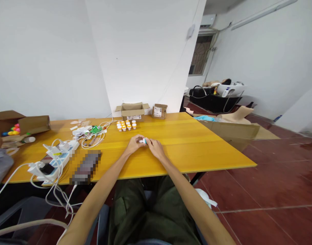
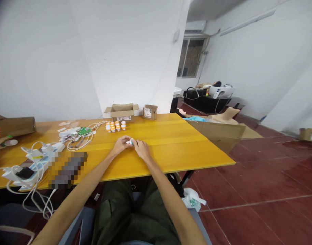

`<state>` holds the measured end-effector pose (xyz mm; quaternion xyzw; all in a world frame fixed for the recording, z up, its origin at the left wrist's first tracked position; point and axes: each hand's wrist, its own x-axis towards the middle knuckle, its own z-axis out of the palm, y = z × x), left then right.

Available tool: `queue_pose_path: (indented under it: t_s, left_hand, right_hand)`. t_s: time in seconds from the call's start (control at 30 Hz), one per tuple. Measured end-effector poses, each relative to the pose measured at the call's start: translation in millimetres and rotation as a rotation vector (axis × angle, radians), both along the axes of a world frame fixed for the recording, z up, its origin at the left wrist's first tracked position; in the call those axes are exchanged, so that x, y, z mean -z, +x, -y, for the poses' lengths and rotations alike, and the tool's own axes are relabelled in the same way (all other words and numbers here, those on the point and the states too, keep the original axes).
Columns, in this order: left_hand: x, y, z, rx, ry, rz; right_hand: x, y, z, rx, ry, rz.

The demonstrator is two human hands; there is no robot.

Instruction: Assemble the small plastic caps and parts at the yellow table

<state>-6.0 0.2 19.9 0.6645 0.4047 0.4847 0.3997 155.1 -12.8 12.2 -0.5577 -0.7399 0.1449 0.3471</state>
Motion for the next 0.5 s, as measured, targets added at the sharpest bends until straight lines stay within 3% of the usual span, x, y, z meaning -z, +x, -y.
queue_pose_path:
  t_s: [0.27, 0.5]
  left_hand:
    - [-0.5, 0.2, 0.3, 0.004, 0.002, -0.006]
    - [-3.2, 1.7, 4.1, 0.012, -0.017, -0.005]
  right_hand:
    - [1.4, -0.9, 0.3, -0.010, 0.042, -0.114]
    - [4.9, -3.3, -2.4, -0.076, 0.063, -0.365]
